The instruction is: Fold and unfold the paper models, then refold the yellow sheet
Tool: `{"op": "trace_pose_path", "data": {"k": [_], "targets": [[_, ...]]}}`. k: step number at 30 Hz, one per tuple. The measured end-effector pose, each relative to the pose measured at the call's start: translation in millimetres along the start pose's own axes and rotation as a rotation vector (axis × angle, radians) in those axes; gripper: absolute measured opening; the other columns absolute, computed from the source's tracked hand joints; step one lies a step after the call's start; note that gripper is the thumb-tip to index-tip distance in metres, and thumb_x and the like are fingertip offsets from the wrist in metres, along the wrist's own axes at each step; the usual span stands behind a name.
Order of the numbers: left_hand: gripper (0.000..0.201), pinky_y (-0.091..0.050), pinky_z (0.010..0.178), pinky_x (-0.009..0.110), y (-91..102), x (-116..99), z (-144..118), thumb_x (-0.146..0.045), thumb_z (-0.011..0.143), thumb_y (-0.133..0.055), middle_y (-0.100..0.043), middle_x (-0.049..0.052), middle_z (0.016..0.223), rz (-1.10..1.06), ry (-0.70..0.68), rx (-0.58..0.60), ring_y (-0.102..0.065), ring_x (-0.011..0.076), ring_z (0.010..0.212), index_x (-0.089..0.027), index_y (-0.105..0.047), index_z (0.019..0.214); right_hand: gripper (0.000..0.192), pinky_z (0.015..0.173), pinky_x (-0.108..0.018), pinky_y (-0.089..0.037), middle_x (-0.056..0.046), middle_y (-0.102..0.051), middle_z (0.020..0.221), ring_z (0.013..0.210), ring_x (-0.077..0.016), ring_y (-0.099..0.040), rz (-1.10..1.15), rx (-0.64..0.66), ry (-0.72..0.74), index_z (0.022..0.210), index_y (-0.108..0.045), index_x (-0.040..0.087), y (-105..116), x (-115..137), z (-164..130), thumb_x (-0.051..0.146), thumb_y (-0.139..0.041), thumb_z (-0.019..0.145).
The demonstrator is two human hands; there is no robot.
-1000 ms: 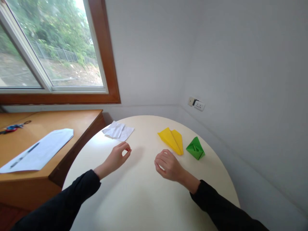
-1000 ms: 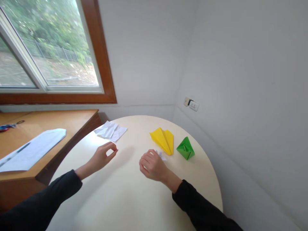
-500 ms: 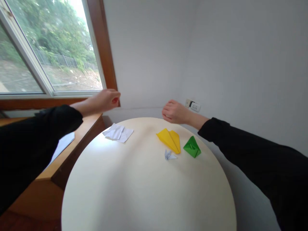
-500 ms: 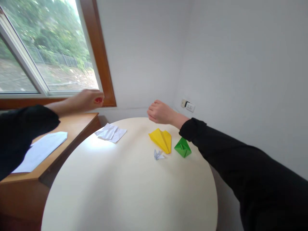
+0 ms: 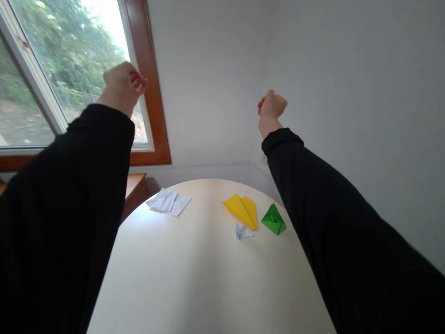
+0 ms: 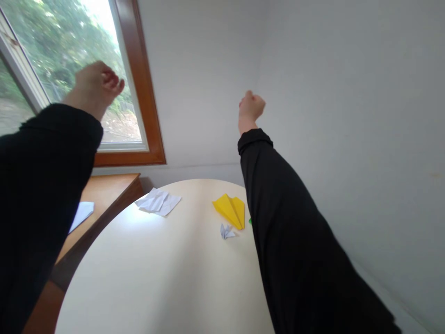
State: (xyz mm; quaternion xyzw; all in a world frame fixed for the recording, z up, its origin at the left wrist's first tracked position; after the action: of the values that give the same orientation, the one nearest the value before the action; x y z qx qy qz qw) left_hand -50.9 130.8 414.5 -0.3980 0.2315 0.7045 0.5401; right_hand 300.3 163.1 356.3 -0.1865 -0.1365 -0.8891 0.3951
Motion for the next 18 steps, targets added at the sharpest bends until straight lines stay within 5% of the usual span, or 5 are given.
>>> {"op": "trace_pose_path", "data": {"k": [6,9,11,14,18], "targets": [[0.030,-0.039,0.066,0.016,11.3,29,-49,-0.007,0.092,-0.022,-0.030,-0.004,0.067,-0.554,0.151,-0.014,-0.027,0.0053,0.059,-0.020,-0.033,0.067,0.034,0.044,-0.018,-0.038,0.008,-0.028,0.051,0.044,-0.0067,-0.044,0.617,-0.392,-0.494,0.052,-0.031,0.022,18,-11,-12,0.021,-0.026,0.086],[0.025,-0.030,0.049,0.012,27.7,48,-100,-0.007,0.086,-0.036,-0.027,-0.006,0.059,-0.805,0.264,0.089,-0.023,0.0035,0.051,-0.017,-0.037,0.063,0.026,0.040,-0.018,-0.034,0.009,-0.025,0.047,0.038,-0.0073,-0.035,0.701,-0.390,-0.548,0.056,-0.037,0.022,31,-11,-54,0.024,-0.034,0.082],[0.027,-0.026,0.044,0.012,39.1,68,-136,-0.003,0.079,-0.042,-0.026,-0.006,0.053,-0.804,0.357,0.132,-0.025,0.0035,0.047,-0.016,-0.035,0.057,0.021,0.039,-0.018,-0.031,0.010,-0.028,0.044,0.037,-0.0072,-0.032,0.598,-0.206,-0.605,0.059,-0.042,0.022,36,-12,-96,0.028,-0.041,0.079],[0.019,-0.025,0.039,0.014,53.5,110,-188,-0.002,0.069,-0.048,-0.030,-0.006,0.048,-0.688,0.603,0.227,-0.028,0.0043,0.043,-0.014,-0.043,0.055,0.020,0.042,-0.018,-0.034,0.007,-0.041,0.044,0.040,-0.0074,-0.039,0.205,0.330,-0.631,0.062,-0.052,0.019,39,-14,-171,0.029,-0.043,0.078],[0.013,-0.028,0.037,0.015,63.6,170,-250,-0.008,0.062,-0.058,-0.036,-0.005,0.047,-0.609,0.895,0.257,-0.031,0.0042,0.042,-0.013,-0.050,0.054,0.010,0.041,-0.022,-0.035,0.002,-0.054,0.043,0.040,-0.0109,-0.047,0.040,0.664,-0.713,0.056,-0.061,0.017,45,-24,-262,0.022,-0.061,0.064]]}}
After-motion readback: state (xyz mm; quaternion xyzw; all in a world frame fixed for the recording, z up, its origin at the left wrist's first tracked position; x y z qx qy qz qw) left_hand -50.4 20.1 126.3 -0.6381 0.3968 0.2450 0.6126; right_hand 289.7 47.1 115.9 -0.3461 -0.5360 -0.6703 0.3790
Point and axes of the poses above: each hand's wrist, its own z-axis towards the middle knuckle, its own y-axis out of the back of the hand, x = y × z, the point moved 1 cm from there along z, towards the middle knuckle
